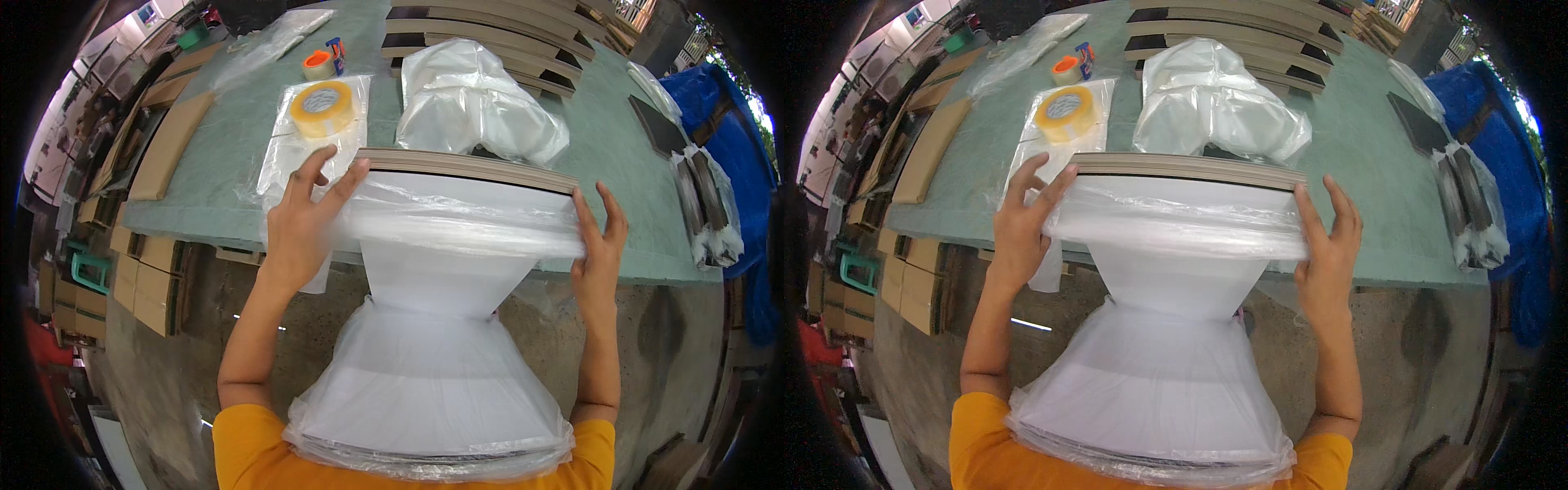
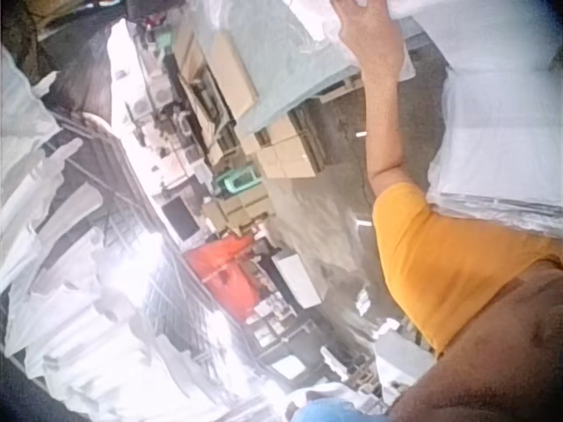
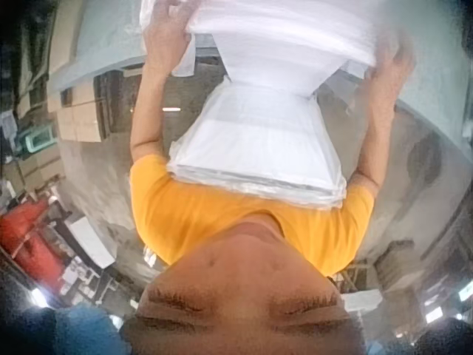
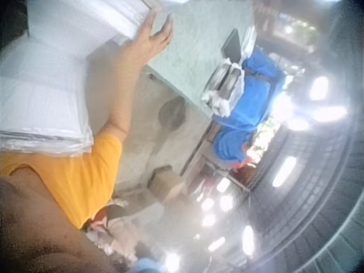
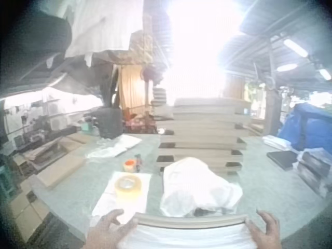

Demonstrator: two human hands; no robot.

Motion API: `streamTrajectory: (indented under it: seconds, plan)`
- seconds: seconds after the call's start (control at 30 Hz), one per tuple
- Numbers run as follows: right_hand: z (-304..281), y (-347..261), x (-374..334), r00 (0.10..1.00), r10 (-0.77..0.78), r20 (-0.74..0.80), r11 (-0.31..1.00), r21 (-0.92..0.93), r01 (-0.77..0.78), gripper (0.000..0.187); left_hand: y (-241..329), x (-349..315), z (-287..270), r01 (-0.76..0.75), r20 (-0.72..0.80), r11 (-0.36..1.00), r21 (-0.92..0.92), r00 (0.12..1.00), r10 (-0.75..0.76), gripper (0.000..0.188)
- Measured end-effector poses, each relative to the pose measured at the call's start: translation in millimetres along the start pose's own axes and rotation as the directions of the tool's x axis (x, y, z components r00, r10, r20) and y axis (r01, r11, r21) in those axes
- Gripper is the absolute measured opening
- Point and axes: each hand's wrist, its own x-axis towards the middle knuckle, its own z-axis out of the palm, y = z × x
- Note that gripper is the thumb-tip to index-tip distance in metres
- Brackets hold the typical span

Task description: The person wraps a stack of cardboard pieces in plastic wrap, pulling the film from a roll and tucking it around the edges by hand.

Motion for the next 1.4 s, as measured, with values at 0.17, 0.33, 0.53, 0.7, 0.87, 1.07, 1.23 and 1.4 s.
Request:
streamTrajectory:
  seconds: [0.17, 0.33, 0.53, 0.7, 0.87, 1.07, 1.23, 1.4]
  plan:
    - [-20, 36, -27, 0.923, 0.155, 0.352, 0.526, 0.762, -0.378, 0.037, -28, -11, -6, -0.147, -0.033, 0.829, -0.540, 0.988, 0.153, 0.050]
    - [23, 47, -62, 0.604, -0.153, 0.782, -0.295, 0.547, -0.784, 0.015, -54, -64, 13, 0.671, 0.664, -0.299, -0.679, 0.734, 0.140, 0.031]
    - [170, 29, -278, 0.519, -0.037, 0.854, 0.864, 0.288, -0.413, 0.025, -35, -164, 141, 0.904, 0.949, -0.314, -0.289, 0.314, 0.030, 0.029]
    - [140, 11, -223, 0.238, 0.400, 0.885, 0.570, -0.037, -0.821, 0.025, -63, -210, 212, 0.597, 0.756, 0.749, -0.287, 0.622, -0.206, 0.031]
    - [4, 24, -86, 0.599, -0.203, 0.775, 0.081, 0.623, -0.778, 0.027, -21, -78, 30, 0.482, 0.627, 0.402, -0.779, 0.573, 0.528, 0.030]
    - [22, -64, -102, 0.267, -0.946, 0.183, -0.025, 0.782, -0.623, 0.066, 52, -103, 70, 0.678, 0.527, 0.191, -0.710, 0.331, 0.783, 0.040]
    - [103, -55, -155, -0.013, -0.508, 0.861, 0.723, 0.418, -0.550, 0.076, 34, -141, 169, 0.553, 0.812, 0.653, -0.518, 0.558, 0.172, 0.041]
    - [70, -82, -60, 0.531, -0.533, 0.659, 0.257, 0.724, -0.640, 0.050, 84, -18, 80, 0.353, 0.386, 0.169, -0.920, 0.890, 0.242, 0.055]
